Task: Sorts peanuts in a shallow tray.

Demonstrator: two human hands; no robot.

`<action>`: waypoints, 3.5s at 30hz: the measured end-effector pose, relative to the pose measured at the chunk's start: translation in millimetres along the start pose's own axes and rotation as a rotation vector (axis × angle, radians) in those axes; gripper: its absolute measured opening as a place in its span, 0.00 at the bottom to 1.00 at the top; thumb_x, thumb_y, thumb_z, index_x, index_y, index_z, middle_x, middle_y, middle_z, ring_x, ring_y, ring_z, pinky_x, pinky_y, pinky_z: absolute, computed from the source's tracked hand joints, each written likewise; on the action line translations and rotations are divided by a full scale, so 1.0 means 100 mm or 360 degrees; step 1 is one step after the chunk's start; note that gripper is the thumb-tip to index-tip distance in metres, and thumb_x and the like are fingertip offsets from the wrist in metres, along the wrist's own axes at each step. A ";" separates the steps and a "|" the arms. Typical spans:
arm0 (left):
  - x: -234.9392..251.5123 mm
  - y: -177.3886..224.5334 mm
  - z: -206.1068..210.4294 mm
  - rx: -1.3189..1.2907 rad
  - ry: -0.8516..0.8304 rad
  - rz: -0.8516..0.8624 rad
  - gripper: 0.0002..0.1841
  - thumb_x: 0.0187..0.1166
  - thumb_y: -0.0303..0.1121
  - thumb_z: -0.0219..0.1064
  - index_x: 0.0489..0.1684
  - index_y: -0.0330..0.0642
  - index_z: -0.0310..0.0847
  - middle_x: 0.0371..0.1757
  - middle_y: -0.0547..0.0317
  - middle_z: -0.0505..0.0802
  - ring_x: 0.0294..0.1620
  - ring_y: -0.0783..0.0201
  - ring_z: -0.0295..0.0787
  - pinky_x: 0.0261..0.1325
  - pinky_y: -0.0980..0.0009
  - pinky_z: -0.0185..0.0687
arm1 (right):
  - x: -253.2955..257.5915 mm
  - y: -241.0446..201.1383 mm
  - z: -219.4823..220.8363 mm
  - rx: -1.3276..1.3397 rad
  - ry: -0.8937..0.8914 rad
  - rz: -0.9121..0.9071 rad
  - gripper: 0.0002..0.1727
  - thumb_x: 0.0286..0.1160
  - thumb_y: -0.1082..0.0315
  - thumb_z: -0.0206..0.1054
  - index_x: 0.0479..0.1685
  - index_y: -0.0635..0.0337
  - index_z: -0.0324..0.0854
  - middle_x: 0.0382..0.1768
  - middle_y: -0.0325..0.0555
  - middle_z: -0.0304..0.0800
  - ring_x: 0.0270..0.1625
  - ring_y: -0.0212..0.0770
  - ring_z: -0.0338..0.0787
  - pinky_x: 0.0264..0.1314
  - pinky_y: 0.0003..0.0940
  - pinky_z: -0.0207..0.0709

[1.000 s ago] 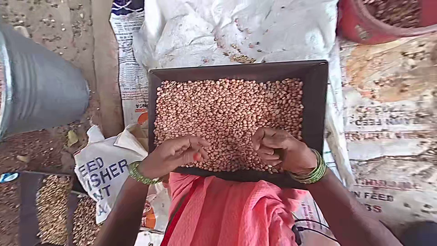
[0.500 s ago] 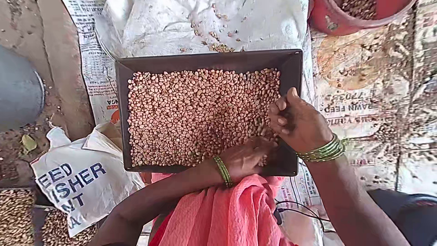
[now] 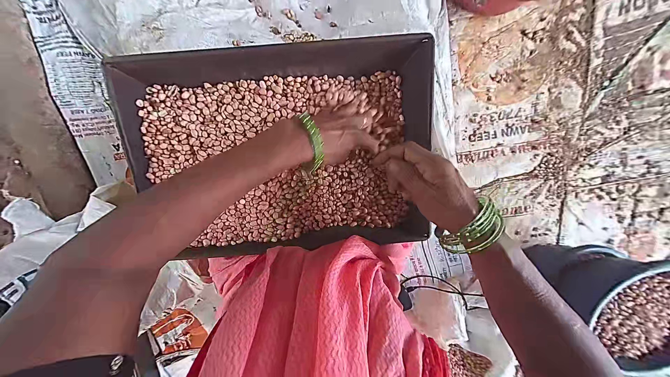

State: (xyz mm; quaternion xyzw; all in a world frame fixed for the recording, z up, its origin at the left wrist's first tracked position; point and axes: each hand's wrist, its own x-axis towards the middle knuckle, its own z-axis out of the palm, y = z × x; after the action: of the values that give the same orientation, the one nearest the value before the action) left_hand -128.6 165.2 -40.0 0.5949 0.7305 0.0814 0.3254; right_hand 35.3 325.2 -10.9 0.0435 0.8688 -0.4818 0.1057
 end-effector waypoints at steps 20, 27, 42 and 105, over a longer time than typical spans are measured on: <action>-0.47 0.35 0.30 -0.0078 0.0171 -0.0783 0.25 0.87 0.42 0.64 0.80 0.42 0.75 0.67 0.35 0.86 0.55 0.34 0.91 0.51 0.39 0.87 | -0.05 -0.26 0.13 -0.1323 -0.0712 0.0352 0.11 0.81 0.75 0.61 0.56 0.62 0.86 0.46 0.60 0.91 0.44 0.65 0.93 0.39 0.59 0.83; -0.44 1.01 0.58 -0.0616 0.0027 -0.0133 0.21 0.90 0.34 0.57 0.78 0.38 0.76 0.67 0.31 0.86 0.64 0.33 0.87 0.59 0.41 0.84 | 0.24 -0.05 0.03 -0.1070 0.0077 -0.0109 0.12 0.85 0.68 0.61 0.51 0.62 0.90 0.40 0.60 0.92 0.35 0.64 0.93 0.29 0.61 0.80; -1.21 0.64 0.57 -0.0504 0.0452 -0.0344 0.15 0.89 0.38 0.58 0.48 0.40 0.91 0.43 0.49 0.92 0.39 0.50 0.93 0.38 0.49 0.89 | 0.44 0.10 0.34 -0.1324 -0.0133 -0.0272 0.07 0.80 0.79 0.61 0.44 0.71 0.84 0.38 0.64 0.89 0.37 0.67 0.92 0.28 0.57 0.81; -1.21 0.14 0.46 -0.0198 0.0838 -0.0836 0.11 0.82 0.34 0.67 0.47 0.35 0.88 0.49 0.40 0.90 0.41 0.44 0.91 0.44 0.45 0.87 | 0.50 0.05 0.91 -0.0745 -0.0207 -0.0538 0.10 0.81 0.71 0.63 0.43 0.67 0.89 0.40 0.60 0.87 0.38 0.60 0.92 0.34 0.53 0.85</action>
State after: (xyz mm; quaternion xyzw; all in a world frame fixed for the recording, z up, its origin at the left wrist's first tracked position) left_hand -81.0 45.6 -22.5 0.3252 0.9104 0.1894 0.1717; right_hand 0.1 249.8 -72.9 -0.1585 0.9426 -0.2809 0.0865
